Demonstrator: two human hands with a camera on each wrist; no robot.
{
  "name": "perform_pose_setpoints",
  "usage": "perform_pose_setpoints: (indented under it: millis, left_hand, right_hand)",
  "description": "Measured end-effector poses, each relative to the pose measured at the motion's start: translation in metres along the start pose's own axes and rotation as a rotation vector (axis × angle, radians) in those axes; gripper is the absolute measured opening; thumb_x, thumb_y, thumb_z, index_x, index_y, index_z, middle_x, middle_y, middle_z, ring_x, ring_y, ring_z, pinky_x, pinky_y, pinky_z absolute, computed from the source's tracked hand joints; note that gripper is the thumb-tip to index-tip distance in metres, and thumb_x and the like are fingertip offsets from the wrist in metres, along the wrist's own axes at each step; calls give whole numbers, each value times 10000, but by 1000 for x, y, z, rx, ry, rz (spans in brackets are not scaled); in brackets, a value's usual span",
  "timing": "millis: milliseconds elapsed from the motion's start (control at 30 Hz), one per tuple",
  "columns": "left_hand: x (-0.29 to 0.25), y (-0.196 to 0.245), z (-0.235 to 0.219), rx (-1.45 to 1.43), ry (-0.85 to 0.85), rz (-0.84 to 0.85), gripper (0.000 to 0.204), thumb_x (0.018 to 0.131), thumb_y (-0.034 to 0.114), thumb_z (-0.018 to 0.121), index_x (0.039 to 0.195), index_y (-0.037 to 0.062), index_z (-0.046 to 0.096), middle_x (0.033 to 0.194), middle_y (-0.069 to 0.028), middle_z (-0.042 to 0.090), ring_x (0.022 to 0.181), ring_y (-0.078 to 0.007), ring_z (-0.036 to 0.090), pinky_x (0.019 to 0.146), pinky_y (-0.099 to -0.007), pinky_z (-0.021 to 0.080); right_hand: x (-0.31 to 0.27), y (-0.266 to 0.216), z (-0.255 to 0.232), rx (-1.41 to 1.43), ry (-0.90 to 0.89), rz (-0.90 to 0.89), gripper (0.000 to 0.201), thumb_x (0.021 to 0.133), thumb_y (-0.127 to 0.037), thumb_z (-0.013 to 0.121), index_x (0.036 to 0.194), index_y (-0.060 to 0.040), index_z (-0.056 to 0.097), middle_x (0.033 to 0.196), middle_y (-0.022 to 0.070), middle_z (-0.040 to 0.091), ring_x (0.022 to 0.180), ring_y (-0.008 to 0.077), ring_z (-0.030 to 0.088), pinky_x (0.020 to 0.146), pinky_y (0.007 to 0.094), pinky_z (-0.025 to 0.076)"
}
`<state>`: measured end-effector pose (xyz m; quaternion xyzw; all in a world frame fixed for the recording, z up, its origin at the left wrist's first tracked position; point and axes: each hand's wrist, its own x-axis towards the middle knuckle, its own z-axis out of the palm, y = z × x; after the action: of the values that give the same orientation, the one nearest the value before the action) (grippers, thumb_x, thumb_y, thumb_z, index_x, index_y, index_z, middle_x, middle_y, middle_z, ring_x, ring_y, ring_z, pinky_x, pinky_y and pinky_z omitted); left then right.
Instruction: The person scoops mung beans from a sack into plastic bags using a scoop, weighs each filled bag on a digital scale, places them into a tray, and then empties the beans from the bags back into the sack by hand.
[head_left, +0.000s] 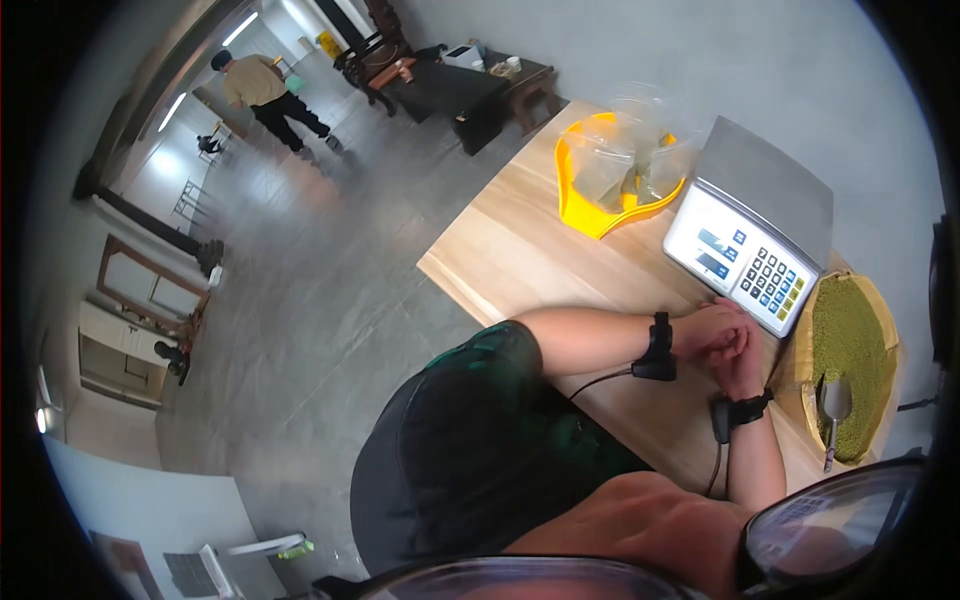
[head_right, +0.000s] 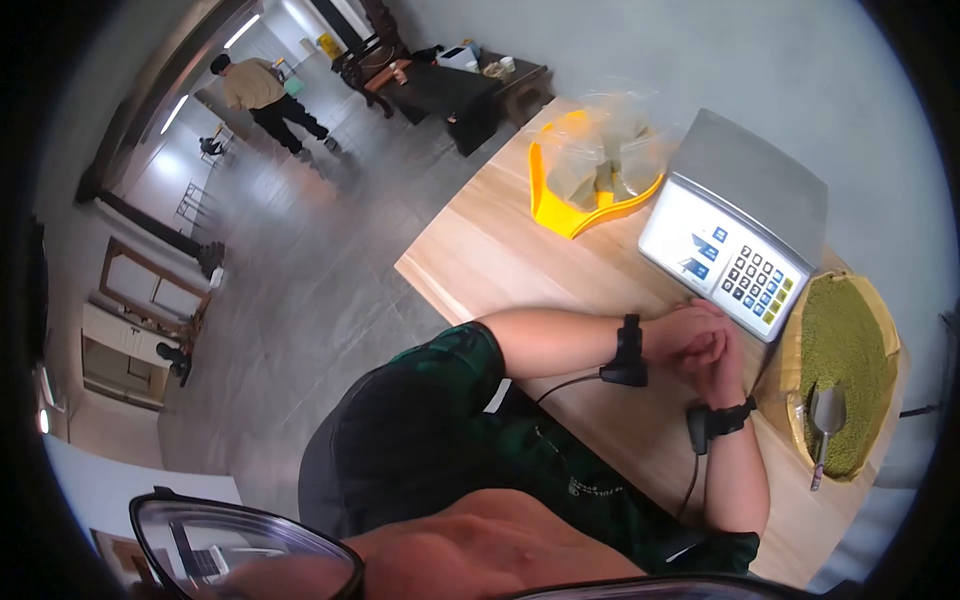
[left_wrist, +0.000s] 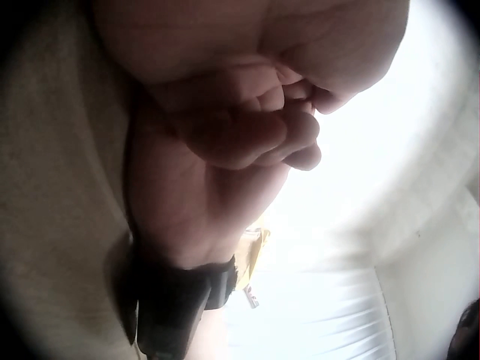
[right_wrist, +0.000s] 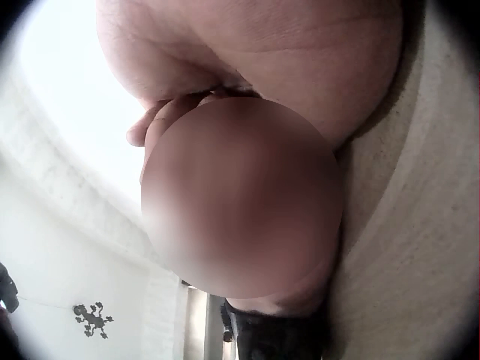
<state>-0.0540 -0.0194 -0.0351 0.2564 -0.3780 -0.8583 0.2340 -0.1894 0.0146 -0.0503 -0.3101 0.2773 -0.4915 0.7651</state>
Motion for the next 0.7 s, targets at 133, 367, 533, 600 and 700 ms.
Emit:
perform_pose_setpoints:
  millis: [133, 367, 533, 600, 700]
  left_hand:
    - [5, -5, -7, 99, 21, 23, 507, 1004, 390, 382, 682, 51, 580, 533, -69, 545, 371, -142, 446, 366, -256, 315]
    - [3, -5, -8, 227, -5, -2, 490, 986, 375, 385, 672, 65, 599, 543, -44, 534, 410, -134, 480, 387, -254, 344]
    - [3, -6, -17, 156, -34, -24, 387, 965, 301, 434, 721, 53, 606, 573, -47, 541, 451, -132, 504, 405, -259, 362]
    - [4, -16, -19, 588, -69, 472, 214, 893, 87, 480, 716, 42, 591, 594, -55, 543, 490, -109, 512, 440, -248, 379]
    - [5, -17, -20, 648, -122, 641, 139, 826, -23, 514, 755, 51, 608, 622, -53, 538, 535, -103, 528, 448, -257, 383]
  right_hand:
    - [3, 2, -2, 15, -33, 5, 456, 998, -340, 384, 1312, -32, 502, 1270, 144, 587, 1154, 233, 574, 1012, 348, 448]
    - [3, 4, -9, -25, -9, 18, 439, 996, -308, 381, 1316, -30, 498, 1287, 145, 577, 1181, 235, 561, 1030, 355, 436]
    - [5, 3, -8, -10, -22, 25, 444, 993, -296, 373, 1323, -25, 492, 1306, 155, 570, 1191, 248, 557, 1032, 364, 436]
    - [1, 2, -5, 2, 10, 42, 444, 993, -292, 370, 1324, -21, 490, 1310, 160, 568, 1190, 255, 558, 1030, 368, 438]
    - [1, 0, 6, -24, 11, 3, 441, 1004, -288, 362, 1326, -13, 486, 1269, 154, 583, 1161, 265, 581, 991, 369, 475]
